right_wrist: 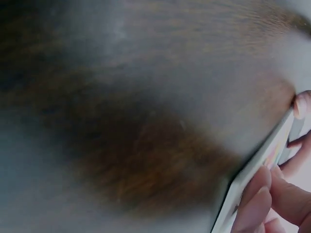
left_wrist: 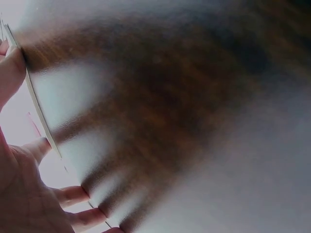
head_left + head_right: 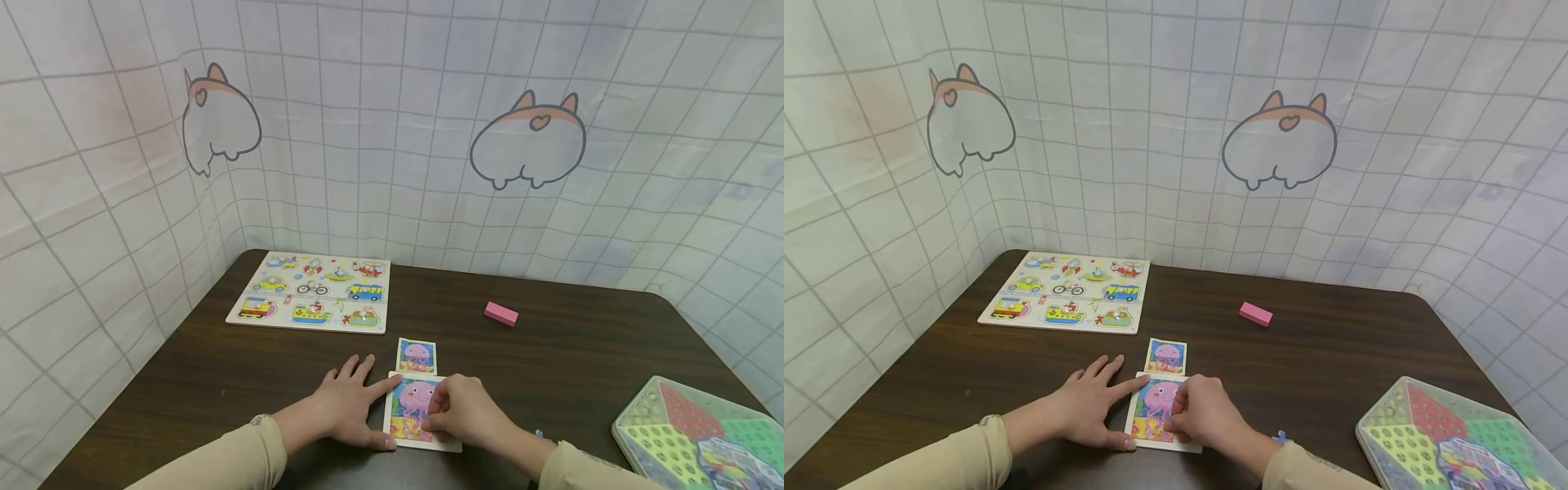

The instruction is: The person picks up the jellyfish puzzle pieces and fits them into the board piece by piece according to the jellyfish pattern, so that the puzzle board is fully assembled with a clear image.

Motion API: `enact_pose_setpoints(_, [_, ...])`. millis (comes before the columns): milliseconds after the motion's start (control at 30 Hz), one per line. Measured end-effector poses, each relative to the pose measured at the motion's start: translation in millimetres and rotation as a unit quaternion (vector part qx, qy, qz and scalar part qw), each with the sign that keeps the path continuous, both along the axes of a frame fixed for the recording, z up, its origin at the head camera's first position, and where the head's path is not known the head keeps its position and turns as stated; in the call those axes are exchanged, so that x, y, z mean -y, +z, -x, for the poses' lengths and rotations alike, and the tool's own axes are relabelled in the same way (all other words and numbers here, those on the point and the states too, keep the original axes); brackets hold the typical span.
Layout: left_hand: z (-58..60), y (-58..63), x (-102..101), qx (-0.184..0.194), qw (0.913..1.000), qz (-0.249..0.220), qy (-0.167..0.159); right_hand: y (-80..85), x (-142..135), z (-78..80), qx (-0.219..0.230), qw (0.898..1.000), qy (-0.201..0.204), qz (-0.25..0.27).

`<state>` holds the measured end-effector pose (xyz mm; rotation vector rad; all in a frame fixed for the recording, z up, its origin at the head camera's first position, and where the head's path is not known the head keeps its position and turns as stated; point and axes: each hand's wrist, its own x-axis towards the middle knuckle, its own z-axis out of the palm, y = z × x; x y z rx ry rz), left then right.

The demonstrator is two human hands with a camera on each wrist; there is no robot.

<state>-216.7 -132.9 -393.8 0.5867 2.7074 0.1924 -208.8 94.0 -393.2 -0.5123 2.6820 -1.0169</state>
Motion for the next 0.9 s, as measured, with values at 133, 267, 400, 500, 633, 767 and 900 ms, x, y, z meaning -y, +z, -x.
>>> enact_pose_setpoints(133, [-0.7, -1.3, 0, 0.002, 1.0000, -0.003, -0.002, 4.9, -8, -2.4, 0.009, 0.999, 0.019, 0.025])
enact_pose_setpoints(267, [-0.7, -0.7, 0, 0.000, 1.0000, -0.001, -0.003, 7.7, -21, -5.5, -0.074, 0.990, 0.114, -0.027])
enact_pose_setpoints(400, [-0.4, -0.1, 0, -0.003, 1.0000, 0.007, -0.002, 3.9, -32, -8.3, -0.202, 0.937, 0.253, -0.132])
enact_pose_setpoints(500, [0.4, 0.8, 1, -0.001, 0.9999, 0.010, 0.000, -0.9, -34, -10.6, -0.262, 0.891, 0.316, -0.192])
enact_pose_setpoints(633, [0.5, 1.0, 1, 0.003, 1.0000, 0.007, 0.000, -5.6, -33, -14.7, -0.264, 0.874, 0.333, -0.233])
enact_pose_setpoints(767, [0.6, 0.5, 1, 0.004, 1.0000, 0.002, -0.002, -5.6, -30, -16.9, -0.237, 0.883, 0.326, -0.241])
enact_pose_setpoints(900, [1.2, -1.1, 1, 0.001, 1.0000, 0.002, -0.004, -3.5, -28, -17.5, -0.237, 0.884, 0.329, -0.234])
